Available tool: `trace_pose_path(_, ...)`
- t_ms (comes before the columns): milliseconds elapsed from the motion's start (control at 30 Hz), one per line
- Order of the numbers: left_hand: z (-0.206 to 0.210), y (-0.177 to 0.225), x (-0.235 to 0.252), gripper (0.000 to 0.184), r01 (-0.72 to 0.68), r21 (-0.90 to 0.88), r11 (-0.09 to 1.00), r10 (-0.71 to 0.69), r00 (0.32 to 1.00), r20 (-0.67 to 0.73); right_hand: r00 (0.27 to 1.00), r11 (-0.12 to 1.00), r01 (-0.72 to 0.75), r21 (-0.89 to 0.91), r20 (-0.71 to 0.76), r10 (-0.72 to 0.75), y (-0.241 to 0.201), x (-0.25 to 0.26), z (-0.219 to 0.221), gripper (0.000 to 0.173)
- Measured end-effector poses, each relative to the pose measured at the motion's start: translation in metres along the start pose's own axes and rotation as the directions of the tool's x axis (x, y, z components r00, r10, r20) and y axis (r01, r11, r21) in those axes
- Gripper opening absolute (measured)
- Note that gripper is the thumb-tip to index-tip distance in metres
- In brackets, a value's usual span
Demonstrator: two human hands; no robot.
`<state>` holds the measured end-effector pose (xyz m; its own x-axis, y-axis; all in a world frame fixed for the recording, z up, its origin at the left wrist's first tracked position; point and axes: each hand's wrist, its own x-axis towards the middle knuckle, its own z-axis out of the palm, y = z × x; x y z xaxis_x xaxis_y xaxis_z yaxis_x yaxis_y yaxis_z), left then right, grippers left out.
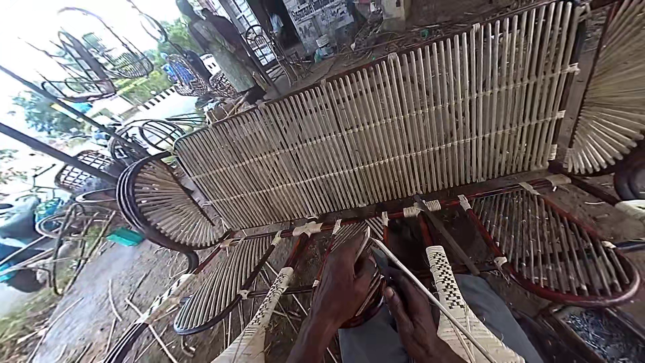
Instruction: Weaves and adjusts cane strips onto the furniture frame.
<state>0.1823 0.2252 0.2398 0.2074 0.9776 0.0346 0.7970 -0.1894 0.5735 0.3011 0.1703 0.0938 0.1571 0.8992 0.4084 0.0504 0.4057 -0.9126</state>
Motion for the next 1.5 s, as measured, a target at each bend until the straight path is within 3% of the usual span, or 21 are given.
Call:
trace_pose_path(133,0.005,0.002,0.003,0.034,-0.105,0.031,0.994,0.104,0.994,0.018,0.999,1.0,0.019,-0.014,-0.045,-0.019,0.0,0.014,-0.001,0.048)
trace_pose_path(267,0.004,0.002,0.005,0.033,-0.109,0.011,0.994,0.108,0.993,0.054,0.998,0.998,0.054,-0.026,-0.026,-0.055,0.001,0.017,-0.004,0.046)
trace_pose_path(400,-0.001,0.006,0.003,0.053,-0.087,0.021,0.996,0.084,0.991,0.108,0.993,0.987,0.117,-0.108,-0.022,-0.12,0.0,0.02,-0.002,0.042)
trace_pose_path(533,0.004,0.011,0.002,0.036,-0.051,0.085,0.995,0.044,0.995,0.089,0.998,0.994,0.063,-0.087,-0.017,-0.064,-0.002,0.024,0.003,0.041)
trace_pose_path(867,0.005,0.01,0.003,0.033,-0.026,0.047,0.999,0.021,0.995,0.094,0.99,0.987,0.137,-0.078,-0.018,-0.139,0.006,0.027,0.002,0.041)
trace_pose_path(967,0.01,0.007,0.003,0.035,-0.063,0.08,0.995,0.06,0.998,0.034,0.986,0.982,0.158,-0.1,-0.044,-0.163,0.01,0.027,0.003,0.042)
trace_pose_path(1100,0.024,-0.001,0.001,0.042,-0.197,0.207,0.958,0.223,0.969,-0.11,0.979,0.98,0.181,-0.087,-0.082,-0.188,0.018,0.027,0.003,0.043)
trace_pose_path(1200,0.043,-0.009,0.0,0.04,-0.316,0.324,0.892,0.405,0.877,-0.26,0.976,0.995,-0.016,0.102,-0.216,0.037,0.009,0.034,0.008,0.037)
trace_pose_path(1267,0.06,-0.013,-0.01,0.044,-0.331,0.325,0.886,0.43,0.85,-0.306,0.947,0.977,-0.117,0.18,-0.276,0.164,0.006,0.046,0.001,0.038)
trace_pose_path(1367,0.052,0.001,-0.01,0.04,-0.196,0.22,0.956,0.248,0.939,-0.24,0.959,0.971,-0.075,0.228,-0.251,0.133,0.012,0.046,-0.016,0.037)
trace_pose_path(1433,0.039,0.008,-0.004,0.032,-0.113,0.157,0.981,0.142,0.972,-0.19,0.951,0.908,-0.184,0.377,-0.165,0.261,0.014,0.029,-0.024,0.036)
trace_pose_path(1500,0.03,0.009,0.002,0.033,-0.134,0.105,0.985,0.148,0.98,-0.136,0.905,0.792,-0.377,0.481,0.008,0.425,0.008,0.017,-0.03,0.029)
